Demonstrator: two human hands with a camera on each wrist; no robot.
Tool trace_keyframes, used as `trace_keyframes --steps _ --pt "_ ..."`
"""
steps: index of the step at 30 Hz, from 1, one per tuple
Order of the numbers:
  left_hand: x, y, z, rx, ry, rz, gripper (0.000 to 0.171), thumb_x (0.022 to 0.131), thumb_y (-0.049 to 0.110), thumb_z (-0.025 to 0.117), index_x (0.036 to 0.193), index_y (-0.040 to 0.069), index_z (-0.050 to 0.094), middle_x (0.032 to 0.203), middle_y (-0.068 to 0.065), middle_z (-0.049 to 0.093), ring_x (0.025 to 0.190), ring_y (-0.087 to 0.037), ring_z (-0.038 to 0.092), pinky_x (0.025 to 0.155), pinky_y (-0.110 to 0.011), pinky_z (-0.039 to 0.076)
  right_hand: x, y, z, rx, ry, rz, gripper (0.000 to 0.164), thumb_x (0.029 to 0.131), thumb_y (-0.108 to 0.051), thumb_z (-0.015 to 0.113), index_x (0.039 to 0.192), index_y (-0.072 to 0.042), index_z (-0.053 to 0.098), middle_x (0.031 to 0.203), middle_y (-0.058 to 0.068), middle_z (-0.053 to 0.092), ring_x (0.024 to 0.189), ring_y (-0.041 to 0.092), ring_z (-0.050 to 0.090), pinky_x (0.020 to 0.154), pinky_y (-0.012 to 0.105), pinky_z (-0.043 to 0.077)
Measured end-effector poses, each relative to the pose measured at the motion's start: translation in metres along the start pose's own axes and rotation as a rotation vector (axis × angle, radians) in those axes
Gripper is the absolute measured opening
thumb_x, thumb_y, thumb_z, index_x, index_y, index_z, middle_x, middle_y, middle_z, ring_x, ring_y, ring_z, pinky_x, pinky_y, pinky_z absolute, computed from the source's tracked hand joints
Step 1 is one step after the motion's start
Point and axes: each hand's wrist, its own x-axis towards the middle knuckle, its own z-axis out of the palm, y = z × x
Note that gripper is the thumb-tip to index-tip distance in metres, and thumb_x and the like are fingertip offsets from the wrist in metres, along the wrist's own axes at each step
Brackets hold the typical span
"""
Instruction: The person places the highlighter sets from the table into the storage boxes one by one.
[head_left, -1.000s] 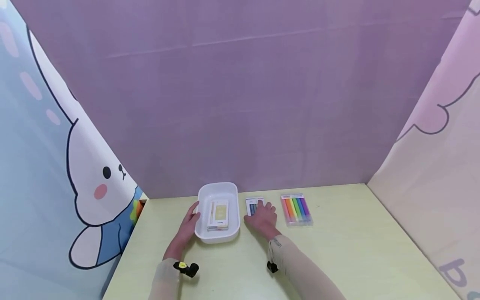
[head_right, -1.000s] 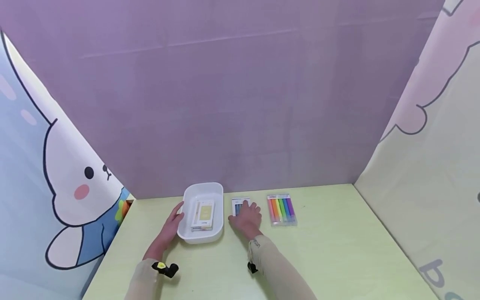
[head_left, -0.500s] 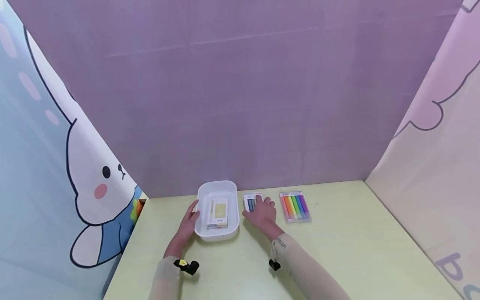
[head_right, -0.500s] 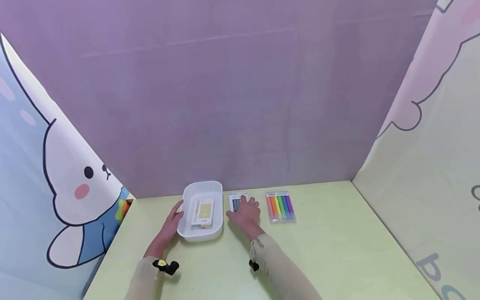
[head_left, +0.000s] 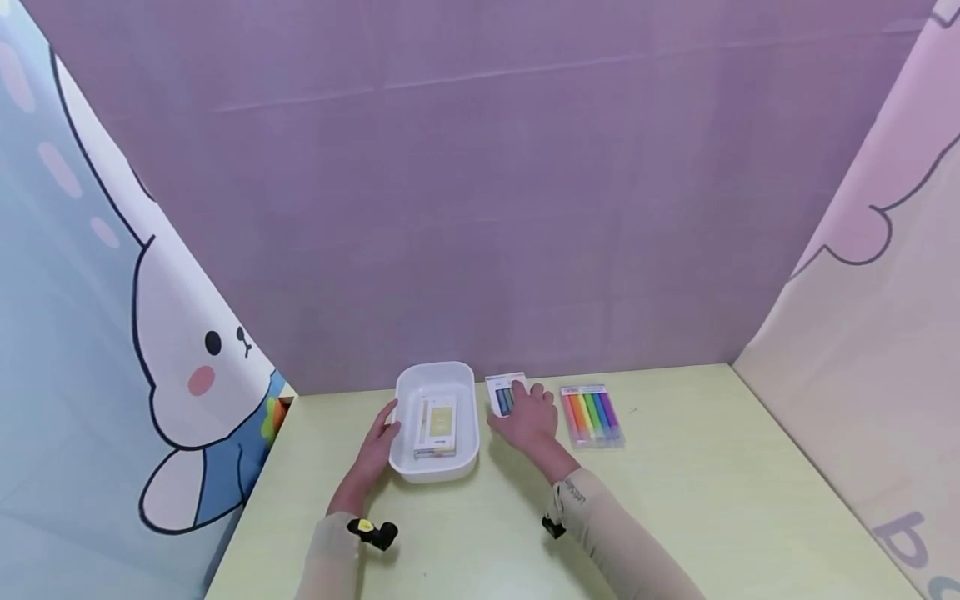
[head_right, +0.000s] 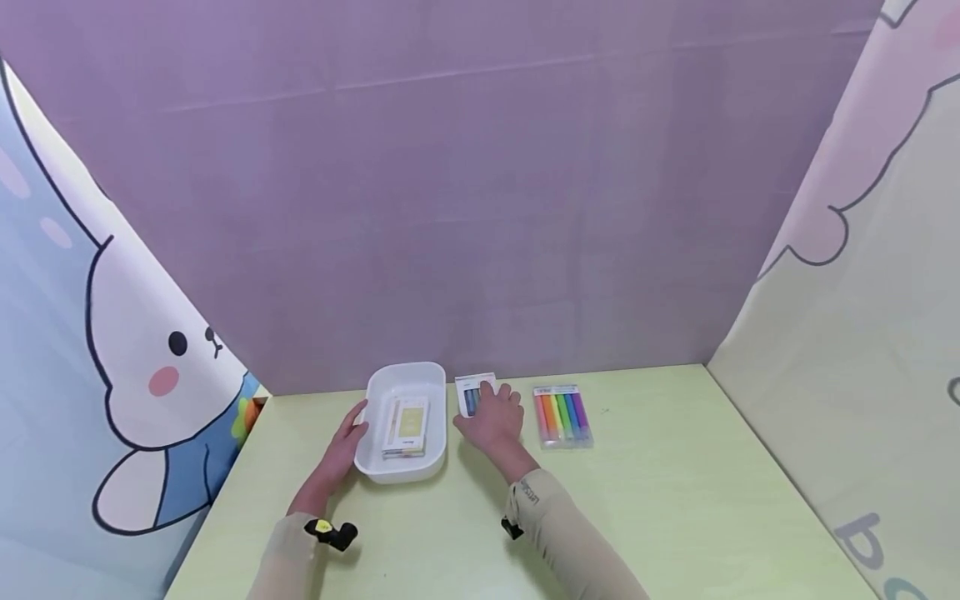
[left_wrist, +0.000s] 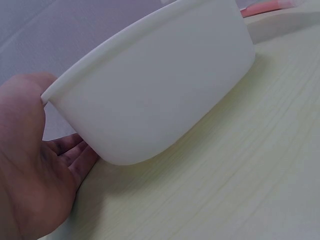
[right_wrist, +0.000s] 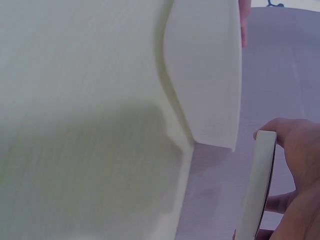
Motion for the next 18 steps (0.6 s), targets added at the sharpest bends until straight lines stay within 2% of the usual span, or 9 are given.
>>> trace_keyframes --steps 3,7,13,18 --pt "0.005 -0.010 0.000 0.024 0.027 0.002 0.052 0.105 0.026 0.044 0.154 0.025 0.028 0.132 -0.026 0.047 0.114 -0.034 0.052 0.090 -0.038 0.045 -0.003 -0.003 -0.006 -0.008 0.019 -0.018 0.082 0.071 -0.057 0.072 0.136 -0.012 0.051 0.102 0.015 0.049 0.092 0.031 0.045 0.067 0.041 0.042" --pt "0.007 -0.015 0.000 0.042 0.057 0.007 0.051 0.105 0.027 0.044 0.153 0.028 0.030 0.130 -0.023 0.049 0.111 -0.033 0.054 0.087 -0.036 0.046 -0.006 -0.009 -0.012 -0.012 0.034 -0.043 0.082 0.071 -0.057 0.070 0.137 -0.013 0.051 0.104 0.016 0.050 0.092 0.030 0.045 0.068 0.041 0.042" --pt "0.005 -0.014 0.002 0.040 0.060 0.009 0.051 0.105 0.025 0.043 0.154 0.027 0.029 0.128 -0.024 0.050 0.109 -0.033 0.055 0.085 -0.036 0.048 -0.010 -0.016 -0.018 0.006 0.063 -0.091 0.082 0.070 -0.056 0.071 0.137 -0.013 0.052 0.114 0.018 0.051 0.094 0.030 0.046 0.069 0.041 0.043" --pt "0.004 -0.011 0.003 0.058 0.068 0.000 0.051 0.105 0.025 0.043 0.154 0.027 0.029 0.131 -0.025 0.049 0.111 -0.034 0.055 0.086 -0.035 0.047 -0.014 -0.025 -0.020 0.010 0.064 -0.113 0.081 0.070 -0.056 0.071 0.137 -0.013 0.052 0.115 0.018 0.051 0.097 0.031 0.046 0.071 0.041 0.044"
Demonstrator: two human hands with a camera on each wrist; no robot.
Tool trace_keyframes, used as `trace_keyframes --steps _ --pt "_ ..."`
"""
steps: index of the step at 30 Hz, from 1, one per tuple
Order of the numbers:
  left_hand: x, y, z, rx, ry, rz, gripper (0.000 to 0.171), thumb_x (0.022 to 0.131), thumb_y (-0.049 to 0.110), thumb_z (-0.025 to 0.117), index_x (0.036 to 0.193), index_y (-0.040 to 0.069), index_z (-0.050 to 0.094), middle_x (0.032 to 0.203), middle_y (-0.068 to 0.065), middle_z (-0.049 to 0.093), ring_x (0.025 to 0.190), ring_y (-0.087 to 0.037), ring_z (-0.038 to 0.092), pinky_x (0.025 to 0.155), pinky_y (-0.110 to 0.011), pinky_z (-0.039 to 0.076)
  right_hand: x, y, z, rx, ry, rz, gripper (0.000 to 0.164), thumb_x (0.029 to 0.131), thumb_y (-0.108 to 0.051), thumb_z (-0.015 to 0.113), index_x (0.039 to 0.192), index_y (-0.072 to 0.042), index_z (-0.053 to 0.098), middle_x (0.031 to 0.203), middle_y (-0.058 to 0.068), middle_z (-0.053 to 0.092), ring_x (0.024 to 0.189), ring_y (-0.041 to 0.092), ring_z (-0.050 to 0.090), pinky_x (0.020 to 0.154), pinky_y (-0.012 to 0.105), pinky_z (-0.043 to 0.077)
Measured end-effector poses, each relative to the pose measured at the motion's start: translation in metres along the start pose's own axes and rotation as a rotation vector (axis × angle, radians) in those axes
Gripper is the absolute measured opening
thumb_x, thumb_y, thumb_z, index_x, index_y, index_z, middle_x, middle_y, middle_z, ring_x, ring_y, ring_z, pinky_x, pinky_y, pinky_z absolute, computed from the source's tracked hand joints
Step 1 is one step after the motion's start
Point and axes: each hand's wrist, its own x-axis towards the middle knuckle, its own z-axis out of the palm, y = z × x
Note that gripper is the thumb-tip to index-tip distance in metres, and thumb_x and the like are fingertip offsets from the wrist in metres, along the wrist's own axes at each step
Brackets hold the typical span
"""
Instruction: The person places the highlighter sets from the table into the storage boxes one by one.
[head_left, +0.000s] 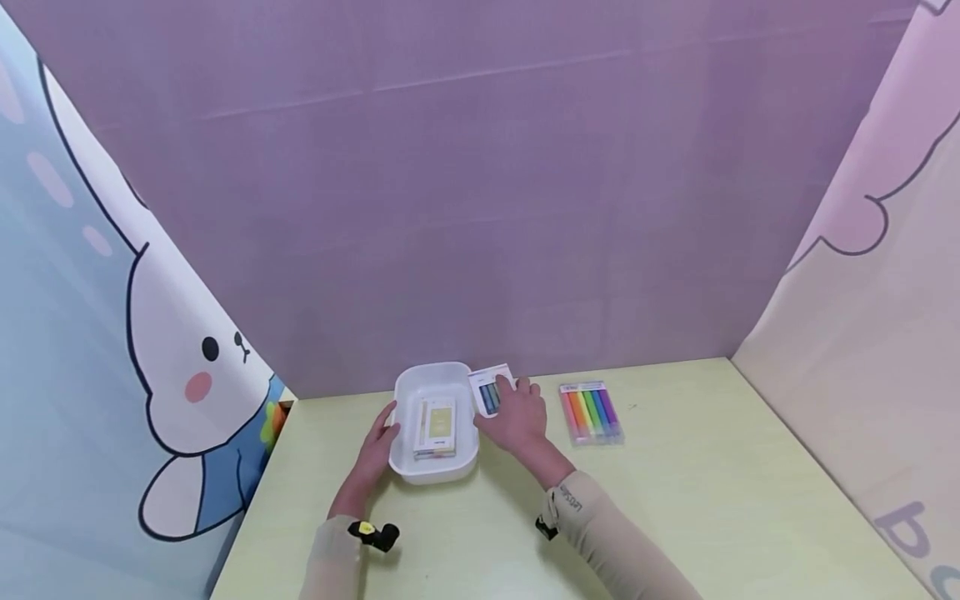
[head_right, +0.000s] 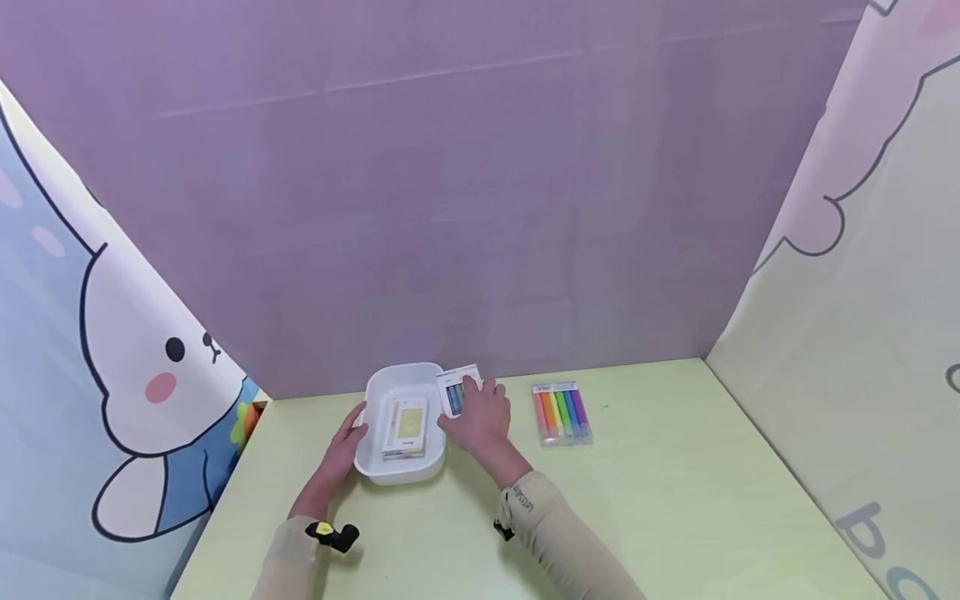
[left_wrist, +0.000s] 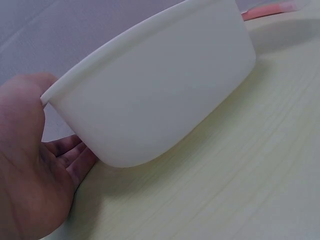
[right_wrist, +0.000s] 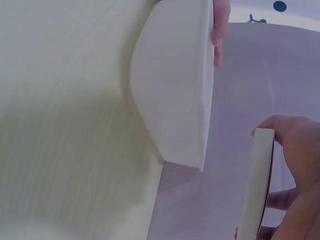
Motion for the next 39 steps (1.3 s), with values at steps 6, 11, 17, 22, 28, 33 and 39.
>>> trace_keyframes --steps 6,11,17,22,28,33,39 --pt "0.002 -0.001 -0.001 -0.017 -0.024 0.001 0.053 0.105 0.025 0.043 0.155 0.022 0.026 0.133 -0.028 0.047 0.110 -0.036 0.056 0.086 -0.038 0.049 0.001 -0.016 -0.003 -0.006 -0.004 -0.026 0.083 0.071 -0.057 0.071 0.139 -0.014 0.052 0.113 0.017 0.053 0.096 0.029 0.046 0.070 0.040 0.043" --pt "0.003 -0.004 -0.004 -0.066 -0.041 -0.015 0.053 0.105 0.025 0.044 0.155 0.020 0.026 0.131 -0.029 0.048 0.108 -0.036 0.056 0.086 -0.040 0.048 0.002 -0.029 0.000 -0.011 -0.041 -0.044 0.084 0.072 -0.059 0.068 0.141 -0.015 0.050 0.114 0.016 0.052 0.097 0.027 0.046 0.071 0.039 0.043" --pt "-0.001 -0.006 -0.004 -0.049 -0.026 -0.014 0.052 0.105 0.024 0.044 0.154 0.023 0.029 0.130 -0.028 0.049 0.107 -0.035 0.057 0.084 -0.037 0.049 0.002 -0.045 0.001 0.000 -0.075 -0.061 0.084 0.072 -0.058 0.069 0.142 -0.015 0.049 0.106 0.013 0.050 0.093 0.025 0.044 0.069 0.037 0.042" --pt "-0.002 -0.004 -0.001 -0.033 -0.005 0.016 0.051 0.105 0.026 0.045 0.154 0.025 0.030 0.129 -0.027 0.050 0.108 -0.035 0.056 0.084 -0.037 0.049 0.004 -0.057 0.002 -0.004 -0.067 -0.091 0.083 0.073 -0.057 0.069 0.141 -0.014 0.049 0.104 0.013 0.051 0.092 0.025 0.045 0.071 0.038 0.042" --pt "-0.003 -0.011 0.001 -0.043 -0.033 0.012 0.052 0.105 0.024 0.045 0.154 0.021 0.029 0.130 -0.029 0.049 0.110 -0.036 0.055 0.088 -0.040 0.048 -0.001 -0.067 0.010 -0.058 -0.100 -0.091 0.085 0.074 -0.061 0.068 0.143 -0.015 0.048 0.114 0.015 0.053 0.099 0.025 0.046 0.073 0.037 0.045" --pt "-0.002 -0.008 0.001 -0.020 -0.028 0.018 0.052 0.105 0.027 0.044 0.154 0.023 0.028 0.132 -0.027 0.049 0.111 -0.034 0.055 0.089 -0.039 0.047 0.001 -0.077 0.014 -0.061 -0.068 -0.103 0.083 0.074 -0.062 0.067 0.141 -0.015 0.049 0.115 0.014 0.052 0.099 0.025 0.046 0.074 0.038 0.046" --pt "-0.002 0.008 -0.003 -0.049 -0.044 0.014 0.053 0.105 0.023 0.045 0.154 0.020 0.028 0.131 -0.030 0.049 0.110 -0.038 0.056 0.089 -0.042 0.048 0.006 -0.088 0.017 -0.051 -0.074 -0.101 0.083 0.073 -0.061 0.069 0.141 -0.016 0.050 0.117 0.015 0.051 0.101 0.028 0.047 0.078 0.041 0.045"
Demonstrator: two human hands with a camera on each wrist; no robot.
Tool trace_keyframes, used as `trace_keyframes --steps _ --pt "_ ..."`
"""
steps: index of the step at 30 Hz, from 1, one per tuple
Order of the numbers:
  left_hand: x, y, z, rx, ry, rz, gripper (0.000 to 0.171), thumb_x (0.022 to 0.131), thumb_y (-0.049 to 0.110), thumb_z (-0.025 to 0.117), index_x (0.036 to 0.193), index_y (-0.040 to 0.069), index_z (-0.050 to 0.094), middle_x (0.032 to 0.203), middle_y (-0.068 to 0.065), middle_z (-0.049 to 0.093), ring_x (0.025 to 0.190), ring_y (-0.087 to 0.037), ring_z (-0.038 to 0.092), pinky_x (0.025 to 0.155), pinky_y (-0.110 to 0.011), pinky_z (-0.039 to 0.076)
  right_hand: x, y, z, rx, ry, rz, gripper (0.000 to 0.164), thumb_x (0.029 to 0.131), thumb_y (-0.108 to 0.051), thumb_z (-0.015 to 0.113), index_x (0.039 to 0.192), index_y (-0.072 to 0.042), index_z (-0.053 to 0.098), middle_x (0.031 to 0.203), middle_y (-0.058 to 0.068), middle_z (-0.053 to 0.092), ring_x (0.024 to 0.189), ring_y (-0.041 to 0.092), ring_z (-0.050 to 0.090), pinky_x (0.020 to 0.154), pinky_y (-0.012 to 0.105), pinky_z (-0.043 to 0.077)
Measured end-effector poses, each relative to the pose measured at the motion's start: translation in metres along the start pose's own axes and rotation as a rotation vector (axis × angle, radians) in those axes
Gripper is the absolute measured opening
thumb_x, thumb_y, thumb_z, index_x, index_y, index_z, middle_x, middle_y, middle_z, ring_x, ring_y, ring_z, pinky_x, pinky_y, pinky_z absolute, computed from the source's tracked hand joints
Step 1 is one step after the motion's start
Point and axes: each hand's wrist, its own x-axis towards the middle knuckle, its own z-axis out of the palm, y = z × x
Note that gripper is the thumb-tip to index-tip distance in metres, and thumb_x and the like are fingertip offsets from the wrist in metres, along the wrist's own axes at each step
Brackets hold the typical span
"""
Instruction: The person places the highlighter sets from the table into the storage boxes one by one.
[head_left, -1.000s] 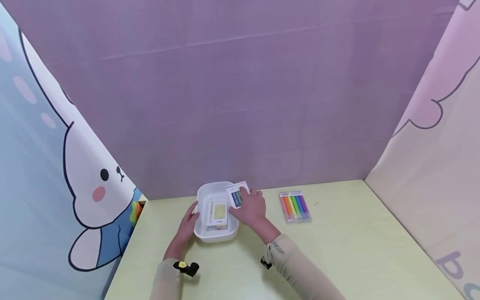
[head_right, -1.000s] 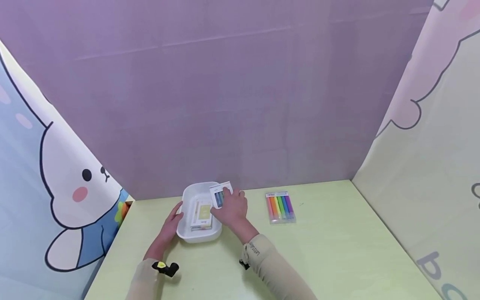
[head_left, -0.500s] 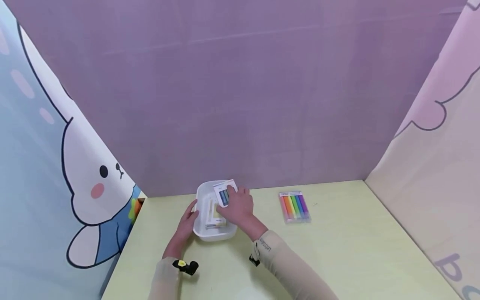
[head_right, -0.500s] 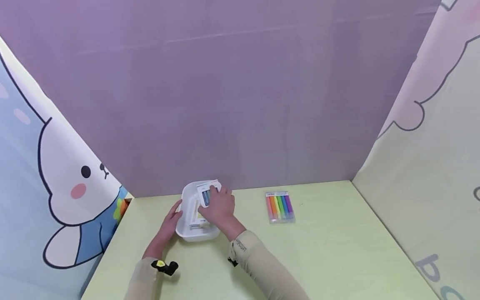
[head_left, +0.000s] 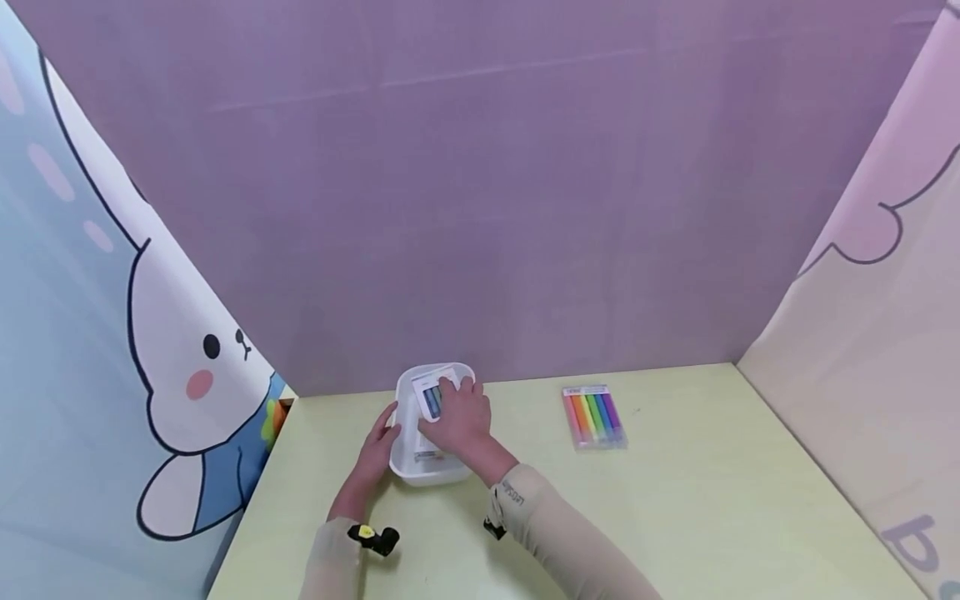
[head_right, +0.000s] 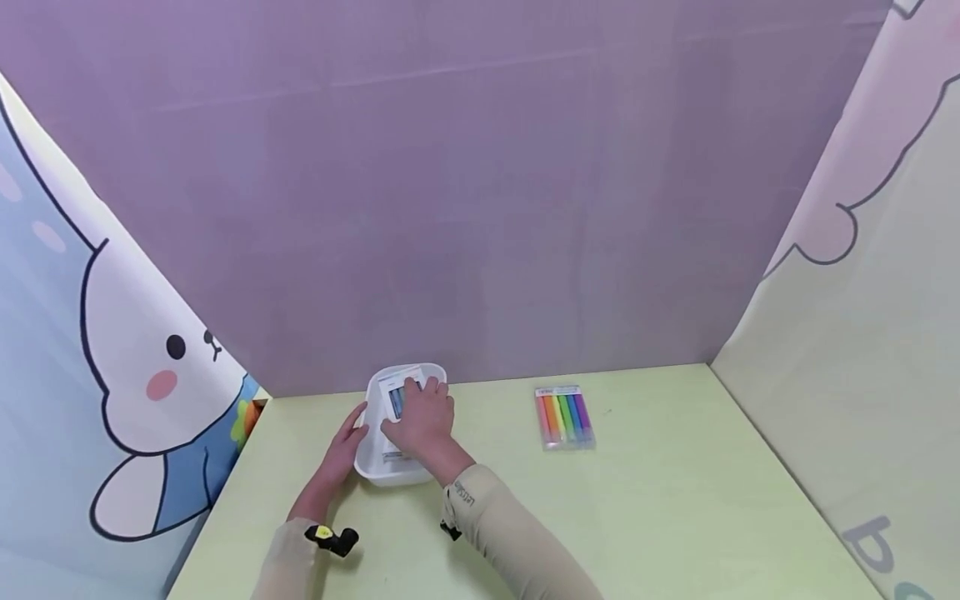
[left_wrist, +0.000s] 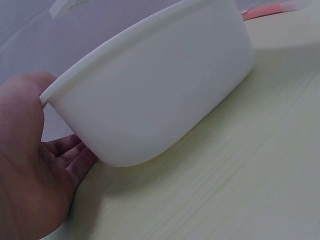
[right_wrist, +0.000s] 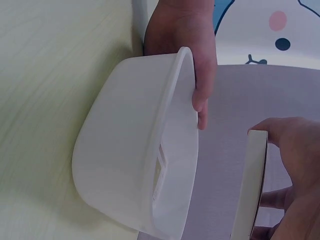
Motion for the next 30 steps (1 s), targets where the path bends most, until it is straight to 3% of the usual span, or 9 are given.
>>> trace_keyframes --steps 4,9,20,26,30 --pt "0.001 -0.012 0.000 0.008 0.015 0.015 0.053 0.105 0.025 0.045 0.154 0.021 0.028 0.131 -0.029 0.049 0.108 -0.034 0.057 0.086 -0.037 0.049 -0.001 -0.003 0.004 -0.015 -0.014 0.006 0.083 0.073 -0.062 0.070 0.140 -0.016 0.051 0.117 0.015 0.050 0.100 0.028 0.047 0.078 0.041 0.045" --pt "0.000 -0.010 -0.001 0.005 0.006 0.011 0.053 0.105 0.025 0.043 0.155 0.020 0.025 0.133 -0.030 0.047 0.109 -0.035 0.056 0.086 -0.038 0.049 0.000 -0.006 0.005 -0.036 -0.027 0.004 0.084 0.074 -0.063 0.069 0.141 -0.016 0.050 0.118 0.015 0.050 0.100 0.028 0.047 0.079 0.041 0.045" --pt "-0.013 0.015 -0.001 -0.030 -0.045 -0.008 0.053 0.106 0.019 0.040 0.155 0.012 0.023 0.132 -0.033 0.046 0.111 -0.039 0.055 0.089 -0.044 0.048 0.004 -0.009 0.011 -0.084 -0.049 -0.009 0.086 0.075 -0.066 0.066 0.143 -0.018 0.046 0.115 0.014 0.051 0.099 0.026 0.048 0.076 0.040 0.046" --pt "-0.003 0.001 -0.002 -0.028 -0.023 0.015 0.052 0.106 0.025 0.041 0.155 0.016 0.024 0.134 -0.032 0.045 0.115 -0.040 0.053 0.092 -0.045 0.046 0.005 -0.004 0.014 -0.064 -0.075 -0.009 0.102 0.072 -0.077 0.061 0.148 -0.014 0.036 0.135 0.018 0.047 0.118 0.033 0.046 0.087 0.045 0.046" --pt "0.002 -0.008 0.000 -0.004 0.000 0.020 0.052 0.106 0.028 0.041 0.155 0.020 0.026 0.135 -0.030 0.046 0.118 -0.038 0.051 0.095 -0.046 0.043 0.005 0.005 0.014 -0.065 -0.077 0.010 0.100 0.075 -0.077 0.058 0.147 -0.011 0.038 0.137 0.017 0.046 0.118 0.034 0.048 0.087 0.044 0.047"
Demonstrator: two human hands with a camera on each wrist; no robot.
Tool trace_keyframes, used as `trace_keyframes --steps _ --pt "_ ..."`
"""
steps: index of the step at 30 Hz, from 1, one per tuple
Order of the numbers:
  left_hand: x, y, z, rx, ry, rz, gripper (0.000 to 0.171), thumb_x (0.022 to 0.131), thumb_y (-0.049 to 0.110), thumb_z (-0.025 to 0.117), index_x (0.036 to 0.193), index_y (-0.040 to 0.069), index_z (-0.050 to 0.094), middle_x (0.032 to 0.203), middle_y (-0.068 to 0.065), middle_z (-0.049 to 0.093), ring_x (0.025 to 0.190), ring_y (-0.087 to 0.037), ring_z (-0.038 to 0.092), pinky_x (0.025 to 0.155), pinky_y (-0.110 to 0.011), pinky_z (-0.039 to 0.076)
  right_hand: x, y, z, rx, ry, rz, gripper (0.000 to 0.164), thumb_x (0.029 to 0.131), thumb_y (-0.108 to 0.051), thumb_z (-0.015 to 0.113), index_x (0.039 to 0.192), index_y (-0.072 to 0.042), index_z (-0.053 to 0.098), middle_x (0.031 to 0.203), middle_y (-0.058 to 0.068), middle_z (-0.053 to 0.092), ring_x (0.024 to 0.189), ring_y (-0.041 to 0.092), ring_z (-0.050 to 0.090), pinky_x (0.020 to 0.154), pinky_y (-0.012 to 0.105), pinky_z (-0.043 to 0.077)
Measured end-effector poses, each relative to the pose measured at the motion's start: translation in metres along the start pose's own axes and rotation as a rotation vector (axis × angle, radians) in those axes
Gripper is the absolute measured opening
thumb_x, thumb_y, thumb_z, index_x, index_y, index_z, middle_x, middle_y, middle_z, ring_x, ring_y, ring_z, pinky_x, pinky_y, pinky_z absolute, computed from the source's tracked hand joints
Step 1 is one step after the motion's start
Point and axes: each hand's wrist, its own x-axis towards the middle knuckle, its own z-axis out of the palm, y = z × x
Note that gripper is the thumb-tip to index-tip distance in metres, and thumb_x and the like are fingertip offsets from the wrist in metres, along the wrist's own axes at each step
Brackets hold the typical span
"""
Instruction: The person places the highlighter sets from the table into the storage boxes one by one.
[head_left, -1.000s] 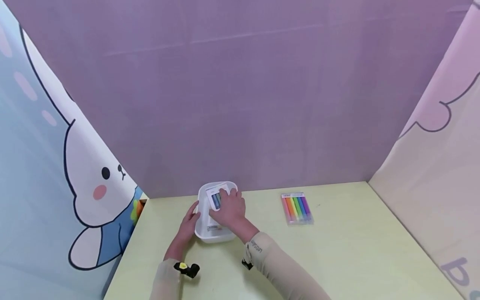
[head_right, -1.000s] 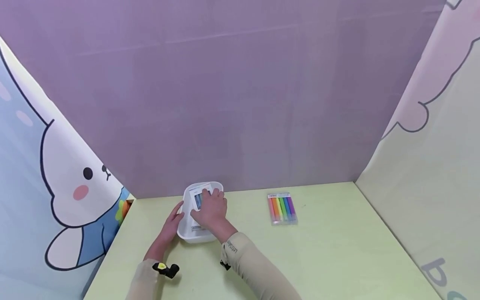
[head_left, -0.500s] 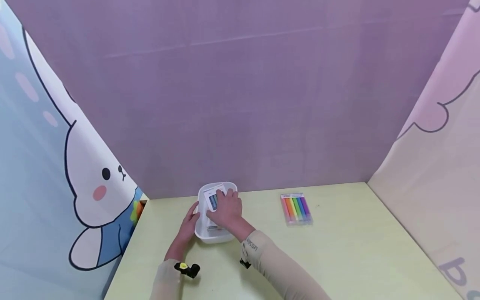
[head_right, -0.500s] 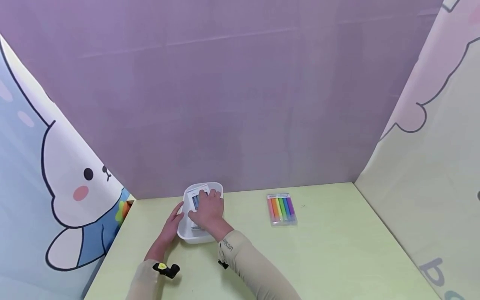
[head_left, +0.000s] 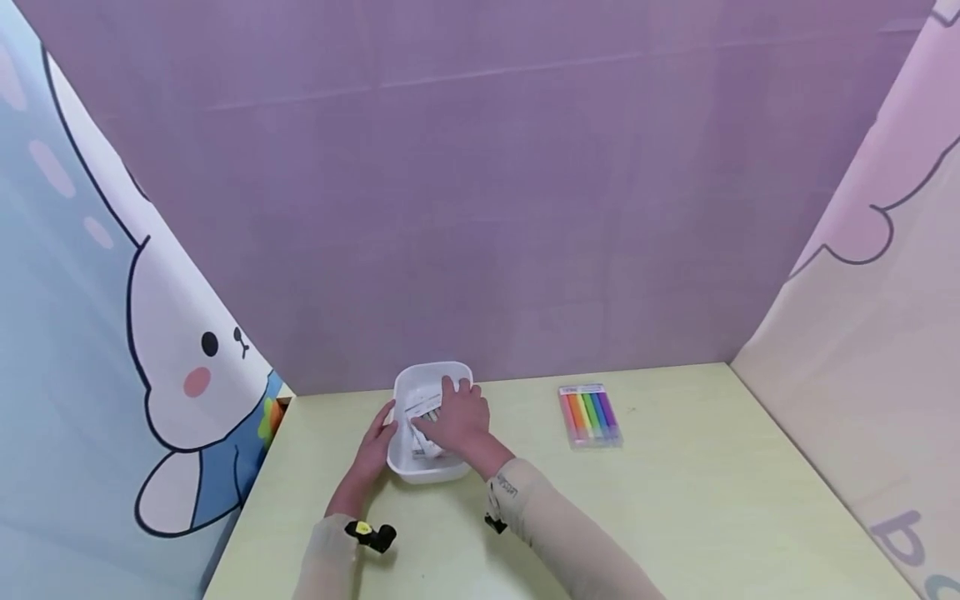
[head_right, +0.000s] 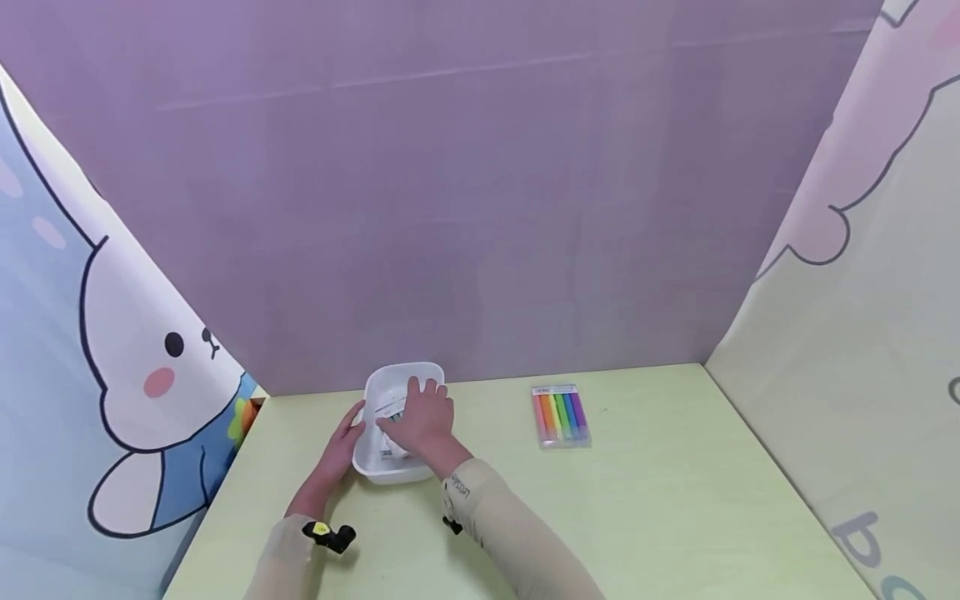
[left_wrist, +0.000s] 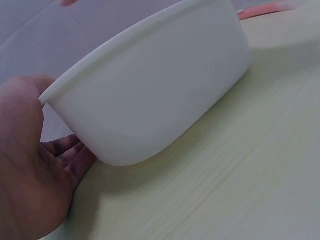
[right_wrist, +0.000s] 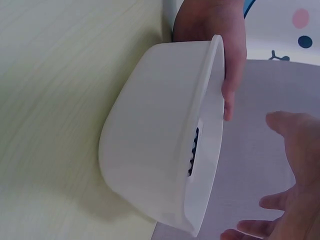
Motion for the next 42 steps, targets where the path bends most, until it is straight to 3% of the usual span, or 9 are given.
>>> trace_keyframes --steps 10,18,23,27,31,38,42 --pt "0.001 -0.002 0.002 0.028 0.018 -0.008 0.052 0.105 0.031 0.042 0.155 0.022 0.027 0.134 -0.028 0.047 0.114 -0.037 0.052 0.093 -0.045 0.045 0.000 0.026 0.001 0.052 0.024 0.017 0.078 0.082 -0.062 0.062 0.135 -0.006 0.050 0.124 0.017 0.053 0.106 0.032 0.052 0.078 0.044 0.049" --pt "-0.005 -0.011 -0.007 0.052 0.059 -0.013 0.051 0.105 0.028 0.043 0.154 0.022 0.029 0.135 -0.028 0.048 0.114 -0.036 0.054 0.089 -0.039 0.047 -0.003 0.039 0.009 0.092 0.007 0.012 0.081 0.083 -0.064 0.060 0.138 -0.005 0.049 0.129 0.015 0.050 0.112 0.033 0.050 0.083 0.045 0.048" --pt "-0.002 -0.012 -0.005 0.051 0.030 -0.014 0.052 0.105 0.031 0.043 0.154 0.024 0.028 0.138 -0.027 0.046 0.116 -0.036 0.053 0.091 -0.038 0.046 -0.005 0.053 0.010 0.097 0.051 0.019 0.076 0.082 -0.059 0.065 0.135 -0.006 0.052 0.123 0.015 0.052 0.106 0.033 0.052 0.079 0.045 0.049" --pt "-0.002 -0.001 -0.001 0.020 0.013 -0.011 0.052 0.105 0.027 0.044 0.154 0.022 0.029 0.138 -0.028 0.046 0.117 -0.037 0.052 0.092 -0.041 0.045 -0.005 0.065 0.006 0.105 0.062 0.035 0.076 0.083 -0.057 0.065 0.136 -0.005 0.051 0.127 0.017 0.051 0.109 0.034 0.051 0.080 0.046 0.049" --pt "-0.012 0.020 0.001 0.005 -0.013 -0.020 0.052 0.105 0.020 0.043 0.154 0.016 0.027 0.138 -0.030 0.044 0.118 -0.041 0.050 0.096 -0.048 0.042 -0.007 0.072 0.005 0.106 0.036 0.056 0.076 0.084 -0.057 0.064 0.137 -0.004 0.050 0.129 0.019 0.050 0.112 0.035 0.051 0.083 0.046 0.048" --pt "0.004 -0.006 0.000 0.031 0.010 -0.016 0.053 0.105 0.029 0.044 0.155 0.022 0.027 0.140 -0.027 0.044 0.118 -0.037 0.051 0.095 -0.043 0.044 -0.011 0.087 0.006 0.107 0.057 0.056 0.074 0.083 -0.054 0.067 0.135 -0.003 0.052 0.125 0.019 0.053 0.109 0.035 0.052 0.081 0.046 0.049" --pt "-0.001 -0.005 0.001 0.047 0.030 -0.010 0.053 0.105 0.031 0.042 0.155 0.023 0.027 0.142 -0.026 0.042 0.120 -0.038 0.049 0.096 -0.043 0.043 -0.016 0.094 0.009 0.115 0.049 0.056 0.074 0.083 -0.053 0.067 0.136 -0.004 0.051 0.127 0.019 0.052 0.111 0.036 0.051 0.082 0.047 0.049"
